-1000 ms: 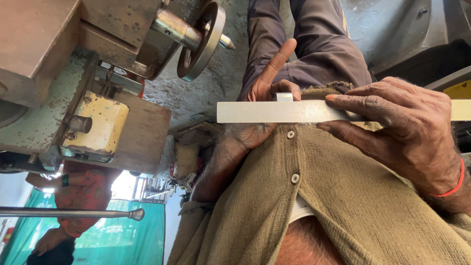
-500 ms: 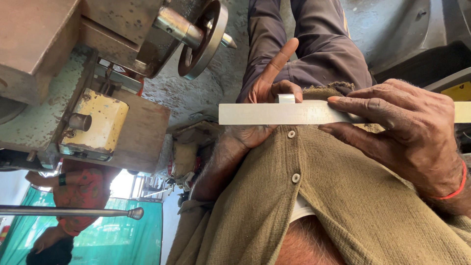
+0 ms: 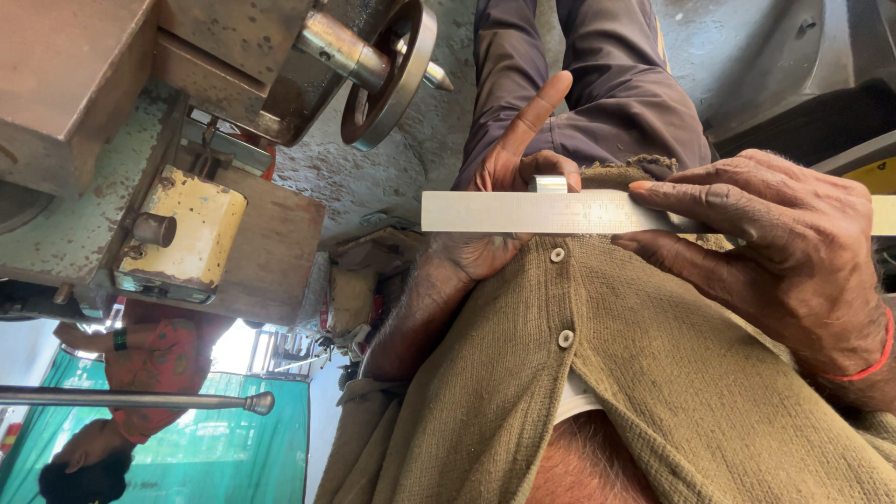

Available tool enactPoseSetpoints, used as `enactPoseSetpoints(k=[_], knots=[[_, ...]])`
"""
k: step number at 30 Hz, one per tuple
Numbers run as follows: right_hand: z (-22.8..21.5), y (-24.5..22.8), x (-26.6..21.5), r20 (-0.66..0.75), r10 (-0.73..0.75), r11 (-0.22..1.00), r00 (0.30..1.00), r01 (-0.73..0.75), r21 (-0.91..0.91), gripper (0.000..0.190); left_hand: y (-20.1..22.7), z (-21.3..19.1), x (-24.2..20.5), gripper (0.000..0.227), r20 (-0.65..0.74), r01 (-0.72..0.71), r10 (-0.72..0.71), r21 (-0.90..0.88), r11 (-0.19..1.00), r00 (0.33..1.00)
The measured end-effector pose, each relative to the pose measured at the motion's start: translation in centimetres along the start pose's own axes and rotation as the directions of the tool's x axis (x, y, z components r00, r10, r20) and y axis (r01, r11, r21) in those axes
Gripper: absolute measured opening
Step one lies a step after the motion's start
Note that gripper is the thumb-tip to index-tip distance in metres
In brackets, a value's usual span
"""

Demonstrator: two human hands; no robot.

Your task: The person operates a manual metalworking machine, likely a drill press, by turning a handwheel with their right hand while holding a lever with their left. They briefly pause to measure a small metal piece with a ruler before resuming the operation of the machine.

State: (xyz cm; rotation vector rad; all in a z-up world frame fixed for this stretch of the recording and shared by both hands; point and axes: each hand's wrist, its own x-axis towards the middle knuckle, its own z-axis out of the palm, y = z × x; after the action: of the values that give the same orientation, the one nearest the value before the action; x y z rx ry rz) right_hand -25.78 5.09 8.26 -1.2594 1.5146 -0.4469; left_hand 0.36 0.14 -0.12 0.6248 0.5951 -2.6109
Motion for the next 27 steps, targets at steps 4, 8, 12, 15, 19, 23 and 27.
enactPoseSetpoints(k=[4,8,12,15,19,23,27], knots=[[0.07,0.00,0.17,0.003,-0.002,1.000,1.000,0.002,-0.016,0.041,-0.13,0.02,-0.05,0.118,-0.019,-0.006,0.007,0.074,0.997,1.000],[-0.02,-0.22,0.14,-0.008,-0.017,0.999,1.000,0.017,-0.046,0.042,-0.20,0.20,0.17,0.116,-0.014,-0.012,0.012,-0.002,1.000,1.000],[-0.04,-0.48,0.19,0.001,0.018,0.999,1.000,-0.018,-0.038,0.041,-0.40,0.26,0.53,0.119,-0.013,-0.018,0.017,-0.045,0.999,1.000],[-0.12,-0.43,0.20,-0.001,0.014,0.999,1.000,-0.014,-0.038,0.043,0.06,0.34,-0.08,0.112,0.008,-0.009,0.009,0.006,1.000,1.000],[-0.03,-0.38,0.22,-0.009,-0.004,0.998,1.000,0.003,-0.064,0.043,-0.13,-0.11,0.23,0.117,0.013,-0.013,0.012,0.034,0.999,1.000],[-0.10,-0.39,0.29,-0.007,-0.010,0.999,1.000,0.010,-0.046,0.043,-0.25,-0.03,0.29,0.117,0.010,-0.015,0.015,-0.014,1.000,1.000],[-0.06,-0.16,0.16,-0.003,-0.020,0.999,1.000,0.020,-0.038,0.043,-0.22,-0.12,0.34,0.119,0.009,-0.010,0.010,-0.022,1.000,1.000]])
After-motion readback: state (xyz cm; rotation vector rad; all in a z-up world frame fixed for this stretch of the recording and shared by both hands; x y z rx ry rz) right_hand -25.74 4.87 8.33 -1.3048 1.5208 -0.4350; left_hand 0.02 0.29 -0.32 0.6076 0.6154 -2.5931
